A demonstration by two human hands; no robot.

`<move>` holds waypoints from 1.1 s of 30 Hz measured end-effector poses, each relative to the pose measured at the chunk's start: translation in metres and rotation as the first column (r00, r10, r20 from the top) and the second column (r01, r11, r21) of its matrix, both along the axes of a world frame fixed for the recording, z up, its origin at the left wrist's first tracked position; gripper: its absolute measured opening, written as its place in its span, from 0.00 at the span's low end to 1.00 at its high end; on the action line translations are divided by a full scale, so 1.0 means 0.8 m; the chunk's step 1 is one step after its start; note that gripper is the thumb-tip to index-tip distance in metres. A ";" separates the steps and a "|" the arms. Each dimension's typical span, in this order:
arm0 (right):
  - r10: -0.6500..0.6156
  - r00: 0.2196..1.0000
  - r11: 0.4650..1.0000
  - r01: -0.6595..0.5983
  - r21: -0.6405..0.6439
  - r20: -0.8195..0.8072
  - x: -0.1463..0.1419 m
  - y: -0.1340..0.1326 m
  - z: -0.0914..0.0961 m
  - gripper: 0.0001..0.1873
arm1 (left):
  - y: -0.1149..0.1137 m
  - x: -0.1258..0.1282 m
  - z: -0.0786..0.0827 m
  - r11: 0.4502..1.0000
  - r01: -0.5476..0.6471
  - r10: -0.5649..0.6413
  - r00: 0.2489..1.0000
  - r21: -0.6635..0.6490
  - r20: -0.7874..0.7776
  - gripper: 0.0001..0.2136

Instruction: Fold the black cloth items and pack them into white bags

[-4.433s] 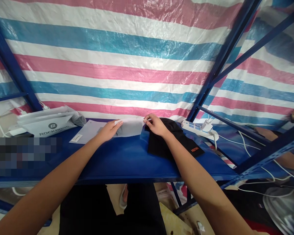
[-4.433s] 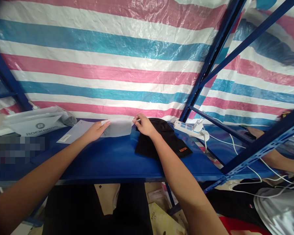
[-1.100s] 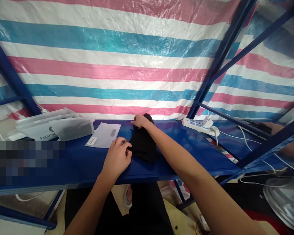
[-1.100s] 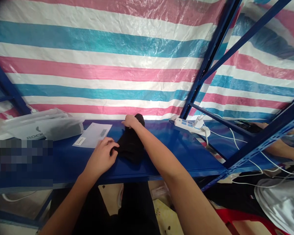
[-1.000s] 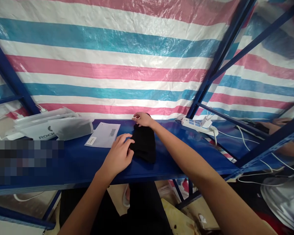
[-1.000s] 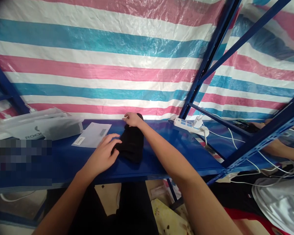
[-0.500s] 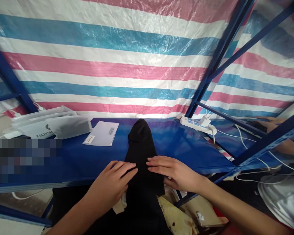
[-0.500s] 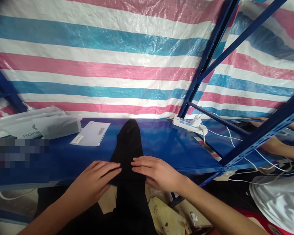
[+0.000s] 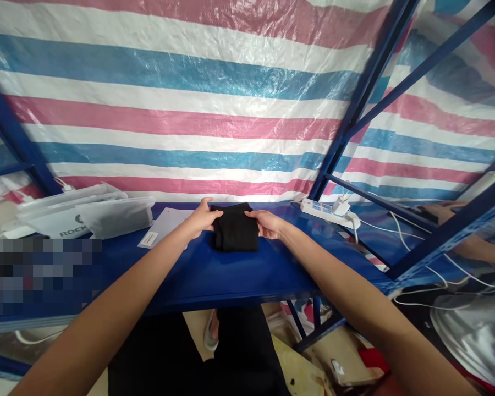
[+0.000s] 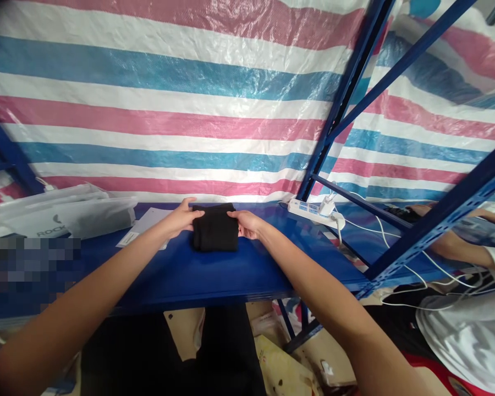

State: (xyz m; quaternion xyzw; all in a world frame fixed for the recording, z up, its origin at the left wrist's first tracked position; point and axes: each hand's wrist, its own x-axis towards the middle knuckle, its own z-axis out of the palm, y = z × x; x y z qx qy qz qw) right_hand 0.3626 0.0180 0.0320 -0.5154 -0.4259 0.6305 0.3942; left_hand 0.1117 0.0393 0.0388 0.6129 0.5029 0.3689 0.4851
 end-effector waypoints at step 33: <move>-0.215 0.930 0.660 -0.086 0.746 0.297 0.023 -0.022 -0.006 0.24 | -0.021 -0.008 -0.018 0.854 0.453 -0.452 0.890 0.254 -0.068 0.35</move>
